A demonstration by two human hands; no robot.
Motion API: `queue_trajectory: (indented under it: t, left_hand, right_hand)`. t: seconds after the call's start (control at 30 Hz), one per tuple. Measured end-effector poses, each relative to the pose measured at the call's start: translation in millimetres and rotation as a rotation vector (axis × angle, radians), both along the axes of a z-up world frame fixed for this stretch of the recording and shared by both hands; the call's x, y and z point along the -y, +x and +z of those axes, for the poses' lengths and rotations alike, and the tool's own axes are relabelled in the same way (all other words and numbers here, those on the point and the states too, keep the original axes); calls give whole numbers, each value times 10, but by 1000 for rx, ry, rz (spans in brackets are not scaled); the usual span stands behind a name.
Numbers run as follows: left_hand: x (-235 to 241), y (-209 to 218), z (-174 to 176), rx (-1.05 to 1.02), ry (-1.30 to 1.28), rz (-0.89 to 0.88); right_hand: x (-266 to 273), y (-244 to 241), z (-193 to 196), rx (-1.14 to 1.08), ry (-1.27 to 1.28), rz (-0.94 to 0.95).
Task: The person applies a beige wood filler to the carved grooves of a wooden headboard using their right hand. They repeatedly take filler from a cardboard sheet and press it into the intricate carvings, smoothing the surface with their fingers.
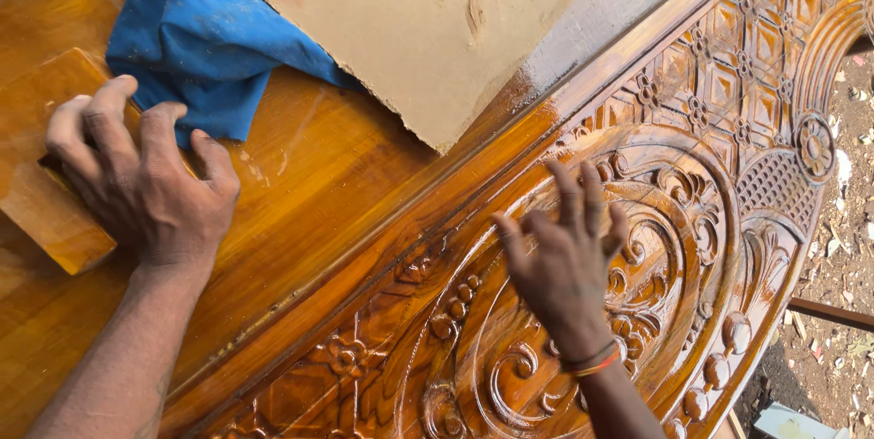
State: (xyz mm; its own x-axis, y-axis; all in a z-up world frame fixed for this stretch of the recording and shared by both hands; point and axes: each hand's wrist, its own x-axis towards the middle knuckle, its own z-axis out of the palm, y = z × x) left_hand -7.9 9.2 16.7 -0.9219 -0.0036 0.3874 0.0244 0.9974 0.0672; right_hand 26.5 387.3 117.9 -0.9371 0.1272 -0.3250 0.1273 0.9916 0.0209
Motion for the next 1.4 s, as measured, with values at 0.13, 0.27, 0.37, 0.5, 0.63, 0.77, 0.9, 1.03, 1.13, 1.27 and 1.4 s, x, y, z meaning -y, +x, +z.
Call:
queue_trajectory:
  t: [0.13, 0.27, 0.37, 0.5, 0.63, 0.77, 0.9, 1.03, 1.13, 1.27, 1.4]
  left_hand:
    - [-27, -2, 26, 21, -8, 26]
    - [-6, 19, 16, 12, -2, 22]
    - [1, 17, -4, 11, -10, 12]
    - [17, 17, -18, 16, -5, 5]
    - [18, 34, -34, 11, -16, 3]
    - [38, 27, -40, 0, -24, -2]
    - [24, 37, -46, 9, 1, -2]
    - [31, 40, -30, 11, 2, -1]
    - [29, 27, -20, 7, -11, -5]
    - [12, -29, -7, 1, 10, 7]
    - [-18, 14, 24, -5, 10, 24]
  right_hand:
    - [-422, 12, -115, -285, -436, -138]
    - [-543, 168, -350, -233, -529, -37]
    - [-537, 297, -396, -189, -537, -28]
    - [-482, 413, -319, -151, -489, 15]
    - [-464, 472, -219, -48, -657, -26]
    - [-395, 427, -155, -198, -994, -327]
    - [-168, 406, -195, -190, -635, -212]
    - [213, 444, -193, -291, 256, 258]
    - [400, 413, -128, 48, 305, 254]
    - [214, 266, -16, -20, -6, 145]
    - [-224, 236, -89, -214, -355, -27]
